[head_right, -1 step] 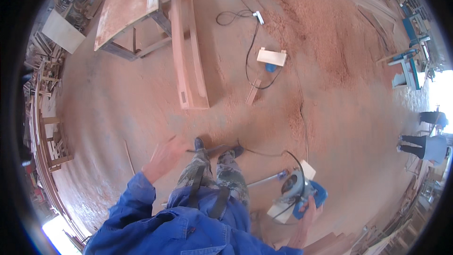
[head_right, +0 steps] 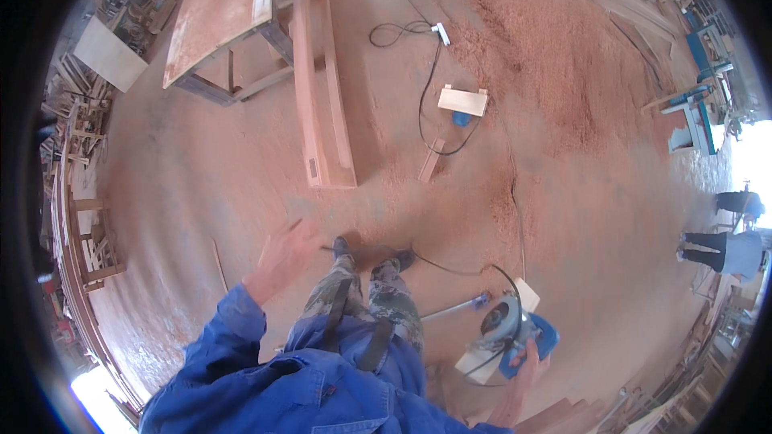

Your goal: The person uses a handheld electric router to shape the edges of a large wooden door panel. They guide the tool along the perimeter and inner frame, then reposition the door and continue routing another section.

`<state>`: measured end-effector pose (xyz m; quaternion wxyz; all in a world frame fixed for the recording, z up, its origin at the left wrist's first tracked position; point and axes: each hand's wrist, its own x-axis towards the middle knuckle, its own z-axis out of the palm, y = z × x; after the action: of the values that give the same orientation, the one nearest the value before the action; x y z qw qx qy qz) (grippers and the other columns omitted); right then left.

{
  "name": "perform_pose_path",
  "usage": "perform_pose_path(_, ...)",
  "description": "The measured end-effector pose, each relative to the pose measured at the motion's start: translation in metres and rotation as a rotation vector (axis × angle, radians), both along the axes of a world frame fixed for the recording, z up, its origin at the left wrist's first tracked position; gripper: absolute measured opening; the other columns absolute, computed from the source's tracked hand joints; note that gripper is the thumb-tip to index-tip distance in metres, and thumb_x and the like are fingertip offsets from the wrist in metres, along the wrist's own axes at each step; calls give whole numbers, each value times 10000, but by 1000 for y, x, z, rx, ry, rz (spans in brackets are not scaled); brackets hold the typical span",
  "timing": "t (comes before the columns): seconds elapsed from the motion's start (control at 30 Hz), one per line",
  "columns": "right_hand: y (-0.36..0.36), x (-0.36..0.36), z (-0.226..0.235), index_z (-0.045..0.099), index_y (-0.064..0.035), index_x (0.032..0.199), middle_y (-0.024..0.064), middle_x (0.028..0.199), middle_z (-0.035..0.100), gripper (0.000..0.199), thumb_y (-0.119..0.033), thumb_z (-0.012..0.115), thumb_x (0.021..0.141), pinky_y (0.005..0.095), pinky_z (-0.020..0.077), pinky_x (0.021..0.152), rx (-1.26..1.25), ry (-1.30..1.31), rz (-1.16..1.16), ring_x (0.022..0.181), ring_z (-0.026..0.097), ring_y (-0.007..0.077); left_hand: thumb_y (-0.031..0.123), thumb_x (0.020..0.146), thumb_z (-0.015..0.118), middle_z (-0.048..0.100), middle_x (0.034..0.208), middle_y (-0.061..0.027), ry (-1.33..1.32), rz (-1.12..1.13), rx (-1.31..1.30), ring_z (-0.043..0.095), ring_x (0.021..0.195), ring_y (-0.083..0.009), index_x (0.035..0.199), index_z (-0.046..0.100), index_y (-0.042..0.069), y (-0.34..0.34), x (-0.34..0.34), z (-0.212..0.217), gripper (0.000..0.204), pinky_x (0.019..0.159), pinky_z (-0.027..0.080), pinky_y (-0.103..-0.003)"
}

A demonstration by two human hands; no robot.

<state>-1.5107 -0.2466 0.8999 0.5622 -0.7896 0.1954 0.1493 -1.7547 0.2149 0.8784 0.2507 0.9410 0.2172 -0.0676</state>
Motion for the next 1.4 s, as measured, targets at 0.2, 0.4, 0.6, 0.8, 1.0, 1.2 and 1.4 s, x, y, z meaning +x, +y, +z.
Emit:
perform_pose_path(0.2, -120, 35, 25, 625, -122, 1093, -44, 639, 446, 149, -209, 615, 972, 229, 354, 394, 143, 22, -75, 463, 411, 65, 23, 737, 690, 568, 1174, -138, -557, 348, 529, 533, 1251, -335, 1179, 705, 132, -1, 87, 75, 456, 1012, 493, -449)
perform_pose_path(0.4, 3, 42, -1, 626, -119, 1077, -46, 636, 445, 145, -218, 616, 971, 227, 353, 396, 136, 55, -170, 461, 411, 66, -139, 807, 551, 603, 1238, -173, -642, 546, -15, 627, 1098, -288, 1357, 615, 118, 116, 104, 113, 610, 878, 527, -377)
perform_pose_path(0.6, 96, 94, -7, 626, -116, 1061, -48, 632, 443, 144, -227, 616, 970, 226, 351, 398, 131, 82, -155, 460, 410, 67, 37, 1014, 489, 616, 1284, -138, -1151, 546, -1460, 648, 902, -189, 1412, 543, 5, 185, 153, 71, 403, 837, 545, -309)
perform_pose_path(0.8, 179, 124, 14, 627, -113, 1045, -50, 629, 442, 144, -236, 617, 970, 224, 350, 400, 90, 88, -179, 459, 409, 67, 210, 1047, 545, 634, 817, -46, -654, 803, -1568, 539, 573, -149, 1217, 598, -4, 306, 227, -37, 278, 580, 485, -280)
perform_pose_path(1.0, 285, 149, 51, 625, -53, 1227, -43, 627, 466, 296, -140, 625, 945, 242, 382, 430, 206, 15, -217, 482, 423, 65, 213, 1047, 546, 627, 841, -41, -960, 717, -1501, 535, 656, -104, 1177, 594, -22, 382, 260, 7, 273, 606, 458, -238)
perform_pose_path(1.2, 396, 184, 101, 563, 16, 1292, 33, 639, 518, 399, -70, 636, 909, 266, 383, 457, 320, -243, -33, 476, 462, 110, 355, 1086, 472, 543, 842, 31, -941, 842, -1412, 468, 688, -45, 1378, 534, -19, 393, 171, 55, 478, 580, 375, -195)
perform_pose_path(1.4, 388, 175, 95, 457, 1, 1406, 34, 669, 497, 541, -177, 589, 913, 267, 400, 488, 531, -288, 175, 483, 459, 103, 340, 1091, 472, 384, 651, 70, -958, 865, -1331, 323, 520, -31, 1412, 534, 11, 481, 147, -18, 464, 486, 264, -195)
